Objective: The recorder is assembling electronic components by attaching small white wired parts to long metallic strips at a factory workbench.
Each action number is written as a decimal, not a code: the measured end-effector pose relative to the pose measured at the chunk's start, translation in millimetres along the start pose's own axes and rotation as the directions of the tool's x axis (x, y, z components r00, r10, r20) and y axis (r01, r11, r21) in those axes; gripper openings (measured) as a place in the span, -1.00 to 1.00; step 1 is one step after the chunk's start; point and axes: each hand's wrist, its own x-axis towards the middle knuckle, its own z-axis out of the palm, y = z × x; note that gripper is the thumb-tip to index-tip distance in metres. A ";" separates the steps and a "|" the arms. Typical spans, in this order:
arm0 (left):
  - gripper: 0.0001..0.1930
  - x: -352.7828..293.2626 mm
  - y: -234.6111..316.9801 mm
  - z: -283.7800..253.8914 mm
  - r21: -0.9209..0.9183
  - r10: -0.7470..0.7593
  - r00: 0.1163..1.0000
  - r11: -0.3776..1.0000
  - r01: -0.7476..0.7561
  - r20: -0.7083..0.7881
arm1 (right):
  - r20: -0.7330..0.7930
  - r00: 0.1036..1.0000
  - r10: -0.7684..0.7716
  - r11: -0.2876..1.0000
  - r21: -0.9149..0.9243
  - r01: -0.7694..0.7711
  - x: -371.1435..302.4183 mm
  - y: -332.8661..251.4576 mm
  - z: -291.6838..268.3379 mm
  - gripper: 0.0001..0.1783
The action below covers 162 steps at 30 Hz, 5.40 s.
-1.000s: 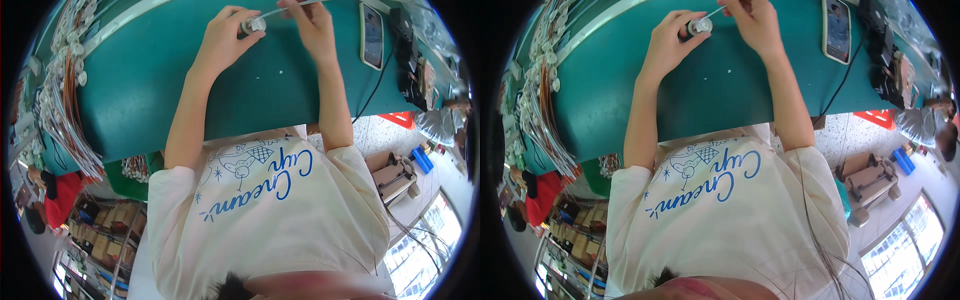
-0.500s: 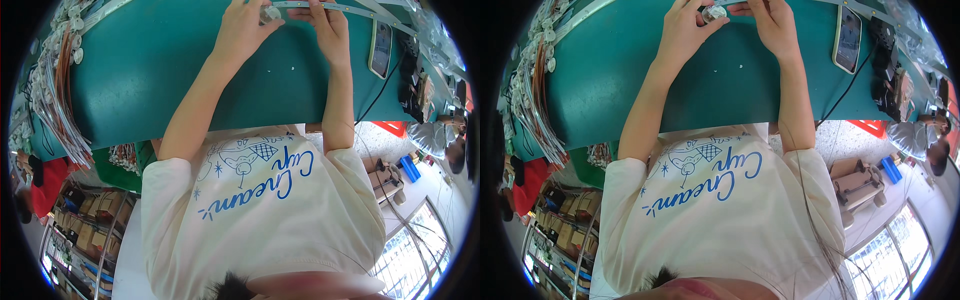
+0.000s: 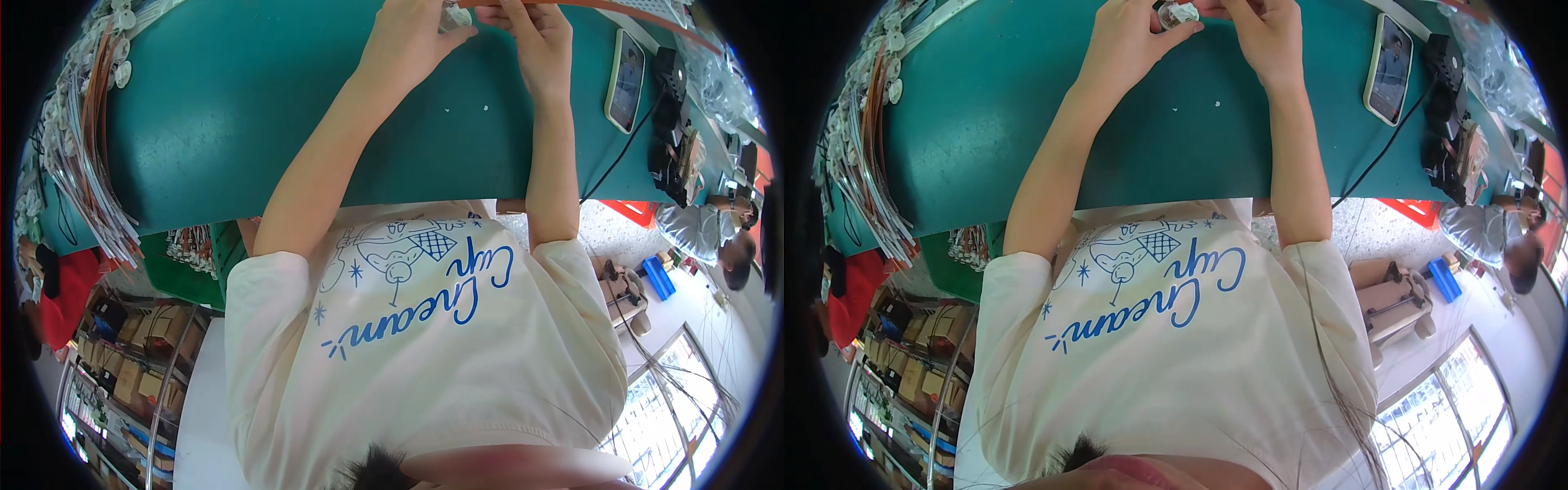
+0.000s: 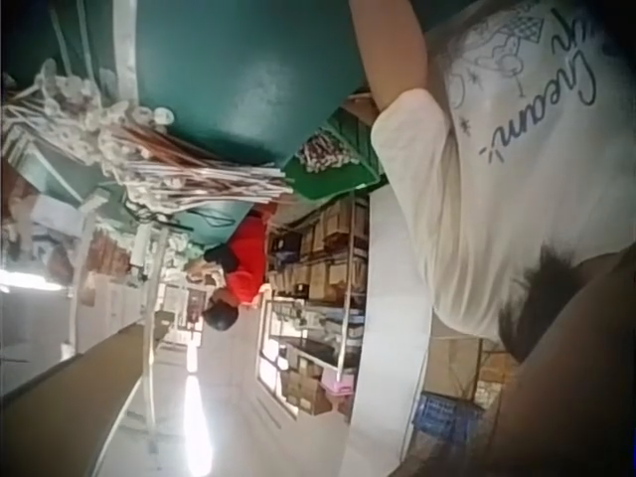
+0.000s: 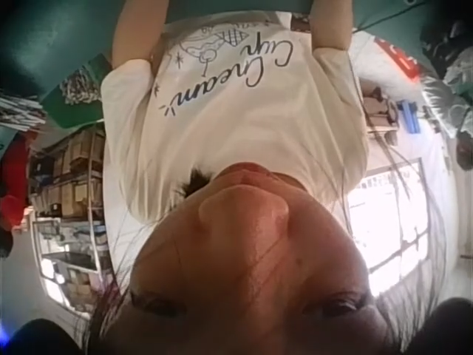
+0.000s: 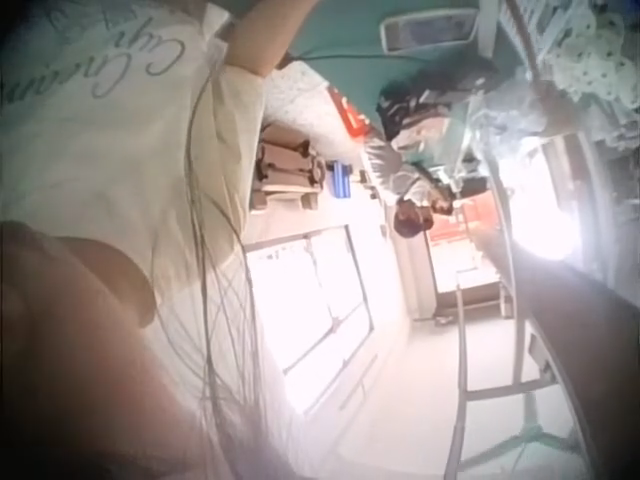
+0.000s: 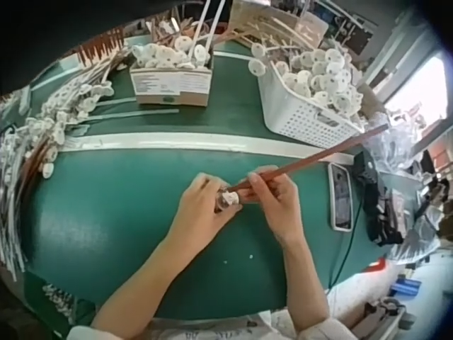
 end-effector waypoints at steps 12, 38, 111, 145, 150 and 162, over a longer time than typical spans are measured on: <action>-0.72 -0.5 0.2 1.4 0.049 -0.023 1.000 0.999 0.023 -0.009 | 0.109 0.991 0.072 0.981 0.169 -0.090 -0.2 4.0 -7.0 -0.88; -0.81 3.8 1.0 -6.8 -0.054 -0.014 0.998 0.998 0.017 0.061 | 0.041 0.999 -0.020 0.994 -0.107 0.024 -1.1 2.5 -12.0 -0.88; -0.70 -1.0 -10.8 -6.7 -0.001 -0.129 0.976 0.991 0.131 0.175 | 0.068 0.919 -0.389 0.714 -0.608 0.347 -2.1 6.6 15.5 -0.76; -0.43 199.2 -65.6 -224.8 0.455 -0.076 0.991 0.882 0.118 -0.109 | 0.178 0.975 -0.135 0.932 -0.310 0.186 -29.4 -2.4 13.7 -0.67; -0.60 67.3 -91.2 -279.0 0.913 -0.561 0.822 0.280 0.296 -0.094 | 0.154 0.977 -0.147 0.917 -0.349 0.193 -32.5 -3.2 15.8 -0.68; -0.61 -66.0 -135.7 -301.0 0.973 -0.007 0.975 -0.060 0.222 -0.223 | 0.313 0.941 -0.127 0.867 -0.426 0.259 -38.5 3.5 25.1 -0.69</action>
